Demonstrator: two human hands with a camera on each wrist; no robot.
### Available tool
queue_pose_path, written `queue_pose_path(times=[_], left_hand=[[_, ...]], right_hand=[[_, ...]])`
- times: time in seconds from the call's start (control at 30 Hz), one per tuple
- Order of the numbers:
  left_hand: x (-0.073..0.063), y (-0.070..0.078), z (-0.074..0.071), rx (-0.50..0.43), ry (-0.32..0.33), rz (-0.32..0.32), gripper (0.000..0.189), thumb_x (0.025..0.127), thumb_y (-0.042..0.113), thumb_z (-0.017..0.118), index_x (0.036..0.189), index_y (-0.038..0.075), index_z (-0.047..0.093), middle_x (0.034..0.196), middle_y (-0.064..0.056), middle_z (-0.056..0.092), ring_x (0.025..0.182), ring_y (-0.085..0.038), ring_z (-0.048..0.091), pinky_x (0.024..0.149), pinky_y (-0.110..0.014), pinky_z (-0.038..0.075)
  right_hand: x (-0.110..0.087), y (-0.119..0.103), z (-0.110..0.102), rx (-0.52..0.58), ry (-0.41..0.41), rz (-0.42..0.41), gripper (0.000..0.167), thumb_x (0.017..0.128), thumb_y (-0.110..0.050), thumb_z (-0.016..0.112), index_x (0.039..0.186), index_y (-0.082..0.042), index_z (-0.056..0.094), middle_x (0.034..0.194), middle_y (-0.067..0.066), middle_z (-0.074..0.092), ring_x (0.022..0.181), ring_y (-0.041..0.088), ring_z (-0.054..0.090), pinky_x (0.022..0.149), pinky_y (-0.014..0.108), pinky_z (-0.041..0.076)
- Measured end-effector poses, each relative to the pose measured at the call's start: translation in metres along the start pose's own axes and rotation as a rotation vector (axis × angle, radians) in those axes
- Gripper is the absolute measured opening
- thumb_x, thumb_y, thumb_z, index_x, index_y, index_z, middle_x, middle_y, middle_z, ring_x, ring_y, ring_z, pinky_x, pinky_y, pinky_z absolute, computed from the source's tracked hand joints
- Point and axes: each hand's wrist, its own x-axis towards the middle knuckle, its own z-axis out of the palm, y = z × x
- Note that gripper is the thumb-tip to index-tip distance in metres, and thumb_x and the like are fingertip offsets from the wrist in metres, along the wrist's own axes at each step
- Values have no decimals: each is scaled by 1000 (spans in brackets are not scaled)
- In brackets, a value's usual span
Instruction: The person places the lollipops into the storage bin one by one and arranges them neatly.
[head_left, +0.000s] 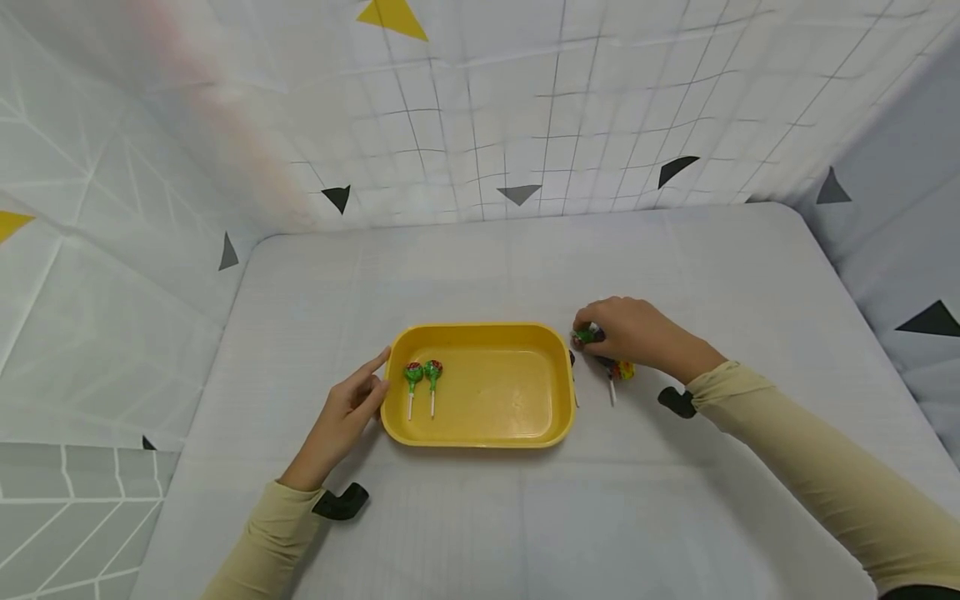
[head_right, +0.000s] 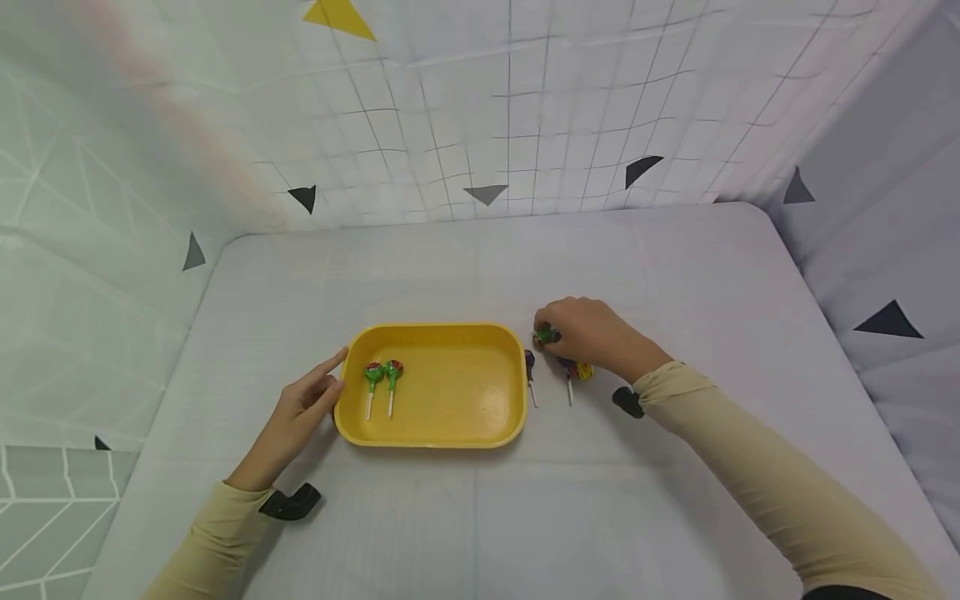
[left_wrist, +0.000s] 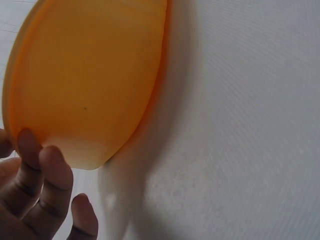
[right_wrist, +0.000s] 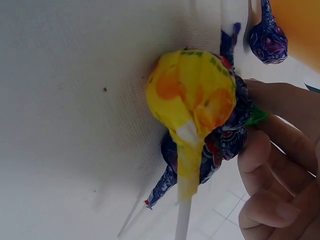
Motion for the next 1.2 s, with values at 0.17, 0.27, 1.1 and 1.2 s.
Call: queue_pose_path(times=[0.17, 0.27, 1.1, 1.2], left_hand=[[1, 0, -1, 5, 0, 6, 51, 109, 19, 54, 159, 14, 43, 82, -7, 60, 66, -27, 57, 59, -28, 49], [1, 0, -1, 3, 0, 7, 51, 109, 18, 54, 158, 14, 43, 82, -7, 60, 65, -27, 58, 59, -29, 49], [0, 0, -1, -9, -3, -8, 51, 109, 19, 54, 159, 14, 43, 83, -10, 61, 66, -24, 59, 60, -30, 51], [0, 0, -1, -7, -2, -9, 51, 109, 20, 54, 159, 15, 43, 84, -10, 61, 66, -23, 59, 61, -30, 51]], right_hand=[[5, 0, 2, -6, 40, -11, 21, 93, -28, 78, 111, -19, 74, 110, -1, 76, 87, 17, 64, 80, 41, 58], [9, 1, 3, -20, 58, -11, 28, 94, -30, 77, 118, -16, 72, 110, 1, 76, 90, 20, 67, 81, 43, 59], [51, 8, 1, -145, 149, 63, 32, 100, -33, 68, 118, -6, 71, 109, 11, 74, 87, 27, 70, 75, 44, 60], [52, 7, -3, -136, 111, 56, 34, 99, -30, 71, 125, -8, 71, 121, 12, 73, 100, 29, 71, 83, 47, 60]])
